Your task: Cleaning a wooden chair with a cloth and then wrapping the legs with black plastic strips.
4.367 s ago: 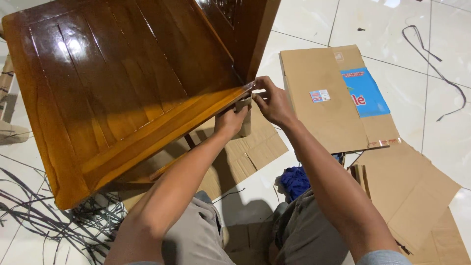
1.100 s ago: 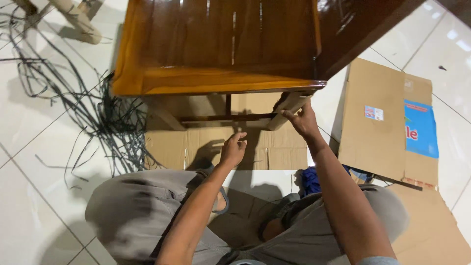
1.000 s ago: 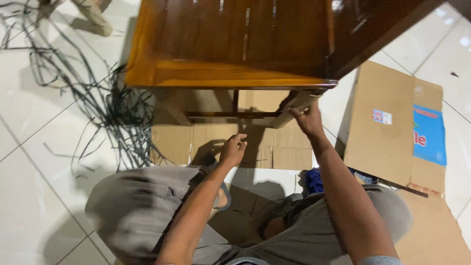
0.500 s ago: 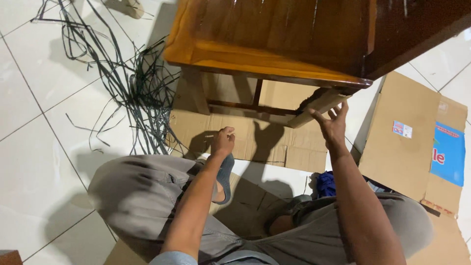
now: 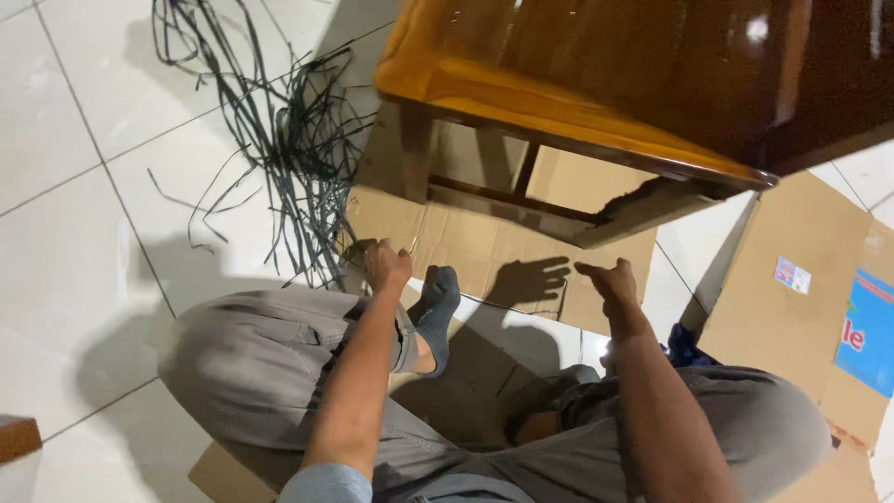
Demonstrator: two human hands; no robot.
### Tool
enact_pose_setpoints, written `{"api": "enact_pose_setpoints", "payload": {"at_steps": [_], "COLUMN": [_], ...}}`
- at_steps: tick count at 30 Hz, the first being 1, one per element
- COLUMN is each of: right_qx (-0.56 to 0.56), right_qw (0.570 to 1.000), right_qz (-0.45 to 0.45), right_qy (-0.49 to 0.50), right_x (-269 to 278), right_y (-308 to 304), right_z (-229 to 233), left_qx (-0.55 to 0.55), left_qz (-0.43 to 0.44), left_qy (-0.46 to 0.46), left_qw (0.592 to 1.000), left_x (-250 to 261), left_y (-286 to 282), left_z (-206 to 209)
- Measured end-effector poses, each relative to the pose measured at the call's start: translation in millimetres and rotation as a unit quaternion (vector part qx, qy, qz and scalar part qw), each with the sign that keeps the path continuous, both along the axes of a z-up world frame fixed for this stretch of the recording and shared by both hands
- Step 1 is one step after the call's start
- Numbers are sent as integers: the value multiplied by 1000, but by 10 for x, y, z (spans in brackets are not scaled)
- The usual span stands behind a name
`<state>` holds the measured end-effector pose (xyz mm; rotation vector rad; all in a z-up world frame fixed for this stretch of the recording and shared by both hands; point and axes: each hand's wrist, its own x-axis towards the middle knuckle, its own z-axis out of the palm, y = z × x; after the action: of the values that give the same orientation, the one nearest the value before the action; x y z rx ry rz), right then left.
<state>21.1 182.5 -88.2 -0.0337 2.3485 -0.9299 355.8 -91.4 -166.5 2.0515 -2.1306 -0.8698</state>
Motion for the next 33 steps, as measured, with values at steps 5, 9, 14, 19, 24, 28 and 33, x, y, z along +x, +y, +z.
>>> {"api": "enact_pose_setpoints", "payload": {"at_steps": [5,9,14,19,24,28,33], "right_qx": [37,139,183,181,177,141,127], "right_qw": [995,951,896,876,867,859,843], "right_qz": [93,274,400,444,461,487,516], "right_qy": [19,23,59,51,63,77,88], "right_x": [84,174,588,860,895,928,1034], "right_y": [-148,-341,-598,-700,-693,-718,-845], "right_z": [-307,-526,-356,-85,-87,-147,-9], "left_qx": [112,137,157,173,218,205,155], "left_qz": [35,68,-49,-122,-100,-103,-78], "left_qy": [-11,15,-50,-127,-104,-105,-21], "left_qw": [993,988,985,969,965,968,985], "left_x": [119,139,55,207,184,146,57], "left_y": [13,22,97,89,131,183,272], "left_z": [140,587,1024,113,779,1217,818]}}
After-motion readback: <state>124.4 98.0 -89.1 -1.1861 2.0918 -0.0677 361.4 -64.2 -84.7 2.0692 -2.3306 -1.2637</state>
